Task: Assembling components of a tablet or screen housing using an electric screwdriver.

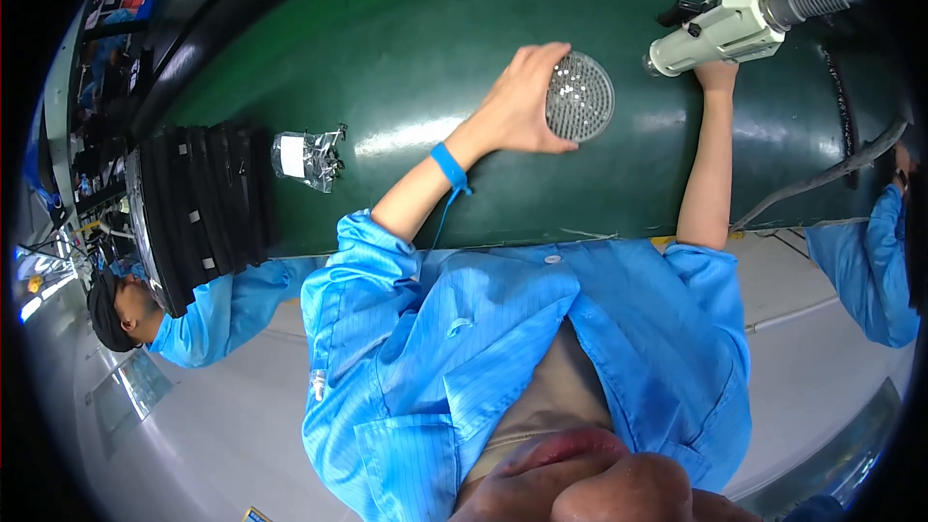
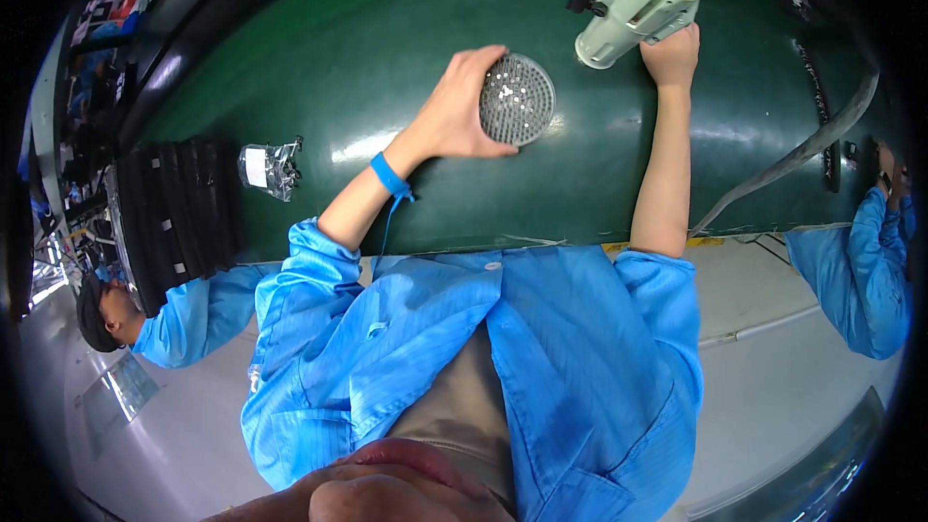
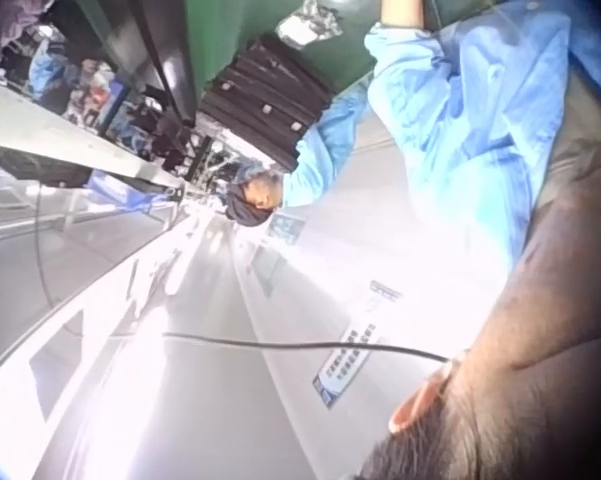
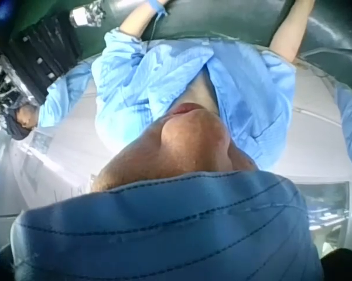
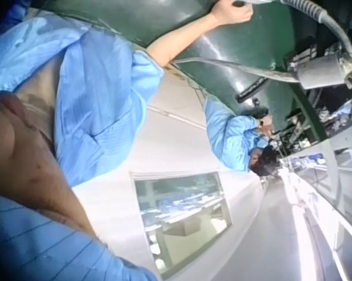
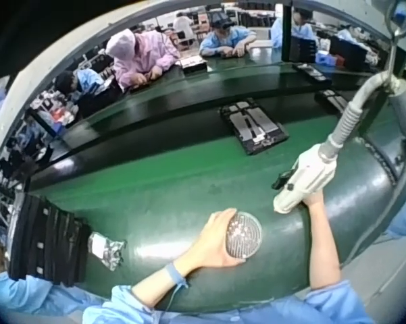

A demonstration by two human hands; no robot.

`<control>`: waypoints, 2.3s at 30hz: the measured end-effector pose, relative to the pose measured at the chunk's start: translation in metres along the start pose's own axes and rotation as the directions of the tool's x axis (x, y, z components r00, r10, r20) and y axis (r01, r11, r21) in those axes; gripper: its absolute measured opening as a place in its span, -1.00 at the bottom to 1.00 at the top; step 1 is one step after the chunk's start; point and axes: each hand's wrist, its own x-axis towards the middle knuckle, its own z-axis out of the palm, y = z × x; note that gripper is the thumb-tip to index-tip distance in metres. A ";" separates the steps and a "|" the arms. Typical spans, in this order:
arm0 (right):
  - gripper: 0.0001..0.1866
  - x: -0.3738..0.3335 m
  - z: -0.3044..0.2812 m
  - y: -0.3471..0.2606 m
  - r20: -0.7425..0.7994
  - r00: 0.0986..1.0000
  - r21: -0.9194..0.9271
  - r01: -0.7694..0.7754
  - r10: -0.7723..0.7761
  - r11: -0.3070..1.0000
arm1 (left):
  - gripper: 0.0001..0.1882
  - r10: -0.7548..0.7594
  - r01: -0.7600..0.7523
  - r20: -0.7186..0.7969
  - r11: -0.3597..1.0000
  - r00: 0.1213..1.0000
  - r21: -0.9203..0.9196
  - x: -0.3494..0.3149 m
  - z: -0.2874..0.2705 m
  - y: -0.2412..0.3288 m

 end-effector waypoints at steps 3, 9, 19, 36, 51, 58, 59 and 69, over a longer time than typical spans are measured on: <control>-0.67 0.003 0.000 0.001 -0.003 0.998 0.142 -0.068 0.069 0.988 | 0.09 -0.087 0.092 -0.098 0.995 0.991 0.047 0.020 -0.005 -0.011; -0.68 0.008 -0.003 -0.010 -0.037 0.986 0.237 -0.148 0.161 0.960 | 0.05 -0.025 0.026 -0.076 1.000 0.997 0.013 0.008 -0.001 -0.008; -0.72 0.016 -0.005 -0.008 0.046 0.997 -0.004 -0.063 0.063 0.998 | 0.12 -0.071 0.061 -0.088 0.992 0.994 -0.111 -0.002 -0.001 0.002; -0.71 0.024 -0.022 -0.040 0.182 0.934 -0.002 -0.314 0.309 0.950 | 0.15 -0.302 0.271 -0.077 0.923 0.950 -0.274 0.005 -0.003 0.007; -0.64 0.017 -0.023 -0.023 0.013 0.797 0.967 -0.164 0.604 0.195 | 0.14 0.088 -0.089 -0.015 0.991 0.996 -0.096 0.041 0.021 0.012; -0.05 0.018 -0.047 -0.096 0.115 0.980 0.993 -0.116 0.164 -0.006 | -0.43 -0.649 0.590 -0.440 0.756 0.621 -0.283 0.139 -0.053 -0.095; -0.02 0.017 -0.048 -0.101 0.135 0.981 0.991 -0.131 0.138 -0.033 | -0.38 -0.753 0.685 -0.330 0.657 0.570 -0.316 0.155 -0.059 -0.100; 0.06 0.020 -0.063 -0.120 -0.033 0.991 0.980 0.006 0.129 0.201 | -0.43 -0.965 0.957 -0.262 0.093 0.018 -0.276 0.240 -0.035 -0.115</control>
